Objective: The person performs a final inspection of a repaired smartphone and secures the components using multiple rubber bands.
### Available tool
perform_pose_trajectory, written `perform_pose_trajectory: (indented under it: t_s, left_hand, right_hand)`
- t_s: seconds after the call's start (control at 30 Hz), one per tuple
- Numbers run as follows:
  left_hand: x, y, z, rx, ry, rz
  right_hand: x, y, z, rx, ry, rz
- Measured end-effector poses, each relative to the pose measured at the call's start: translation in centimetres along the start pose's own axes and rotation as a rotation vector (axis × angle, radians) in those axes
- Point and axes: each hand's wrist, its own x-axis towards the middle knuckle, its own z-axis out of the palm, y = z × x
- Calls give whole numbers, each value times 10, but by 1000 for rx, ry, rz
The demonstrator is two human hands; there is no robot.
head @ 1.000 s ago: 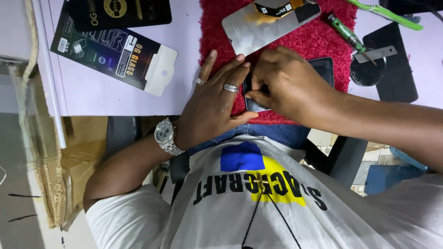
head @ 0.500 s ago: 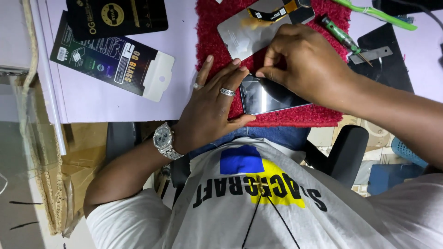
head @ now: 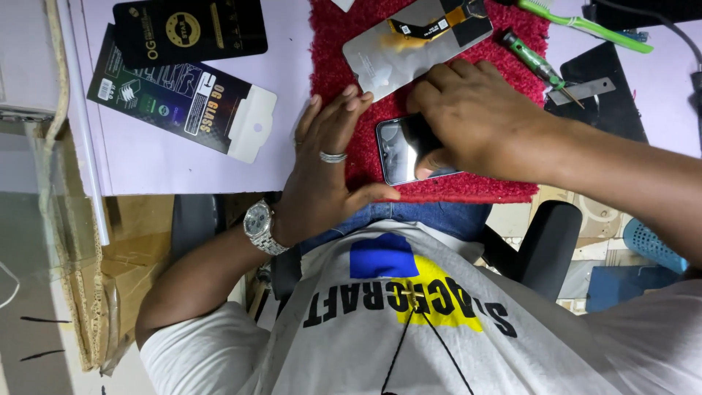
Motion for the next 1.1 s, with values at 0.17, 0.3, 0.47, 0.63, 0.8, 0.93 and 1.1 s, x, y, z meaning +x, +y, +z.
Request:
perform_pose_trajectory:
  t_s: [0.17, 0.3, 0.47, 0.63, 0.8, 0.93, 1.1]
  left_hand:
    - [-5, 1, -2, 4, 100, -47]
    - [1, 10, -14, -161, 110, -75]
    - [9, 19, -18, -193, 81, -39]
    - [28, 56, -17, -308, 26, -136]
    - [59, 97, -8, -588, 10, -486]
    - [48, 76, 12, -518, 57, -439]
    - [35, 52, 19, -1278, 45, -369]
  right_hand:
    - [6, -2, -16, 71, -158, 1]
    - [-10, -18, -38, 173, -268, 88]
    - [-28, -9, -30, 256, -128, 94]
    - [-50, -12, -25, 648, 341, 85]
    - [-32, -20, 9, 1512, 792, -337]
    - [-24, -16, 12, 1777, 883, -437]
    - [-24, 0, 17, 1716, 1019, -460]
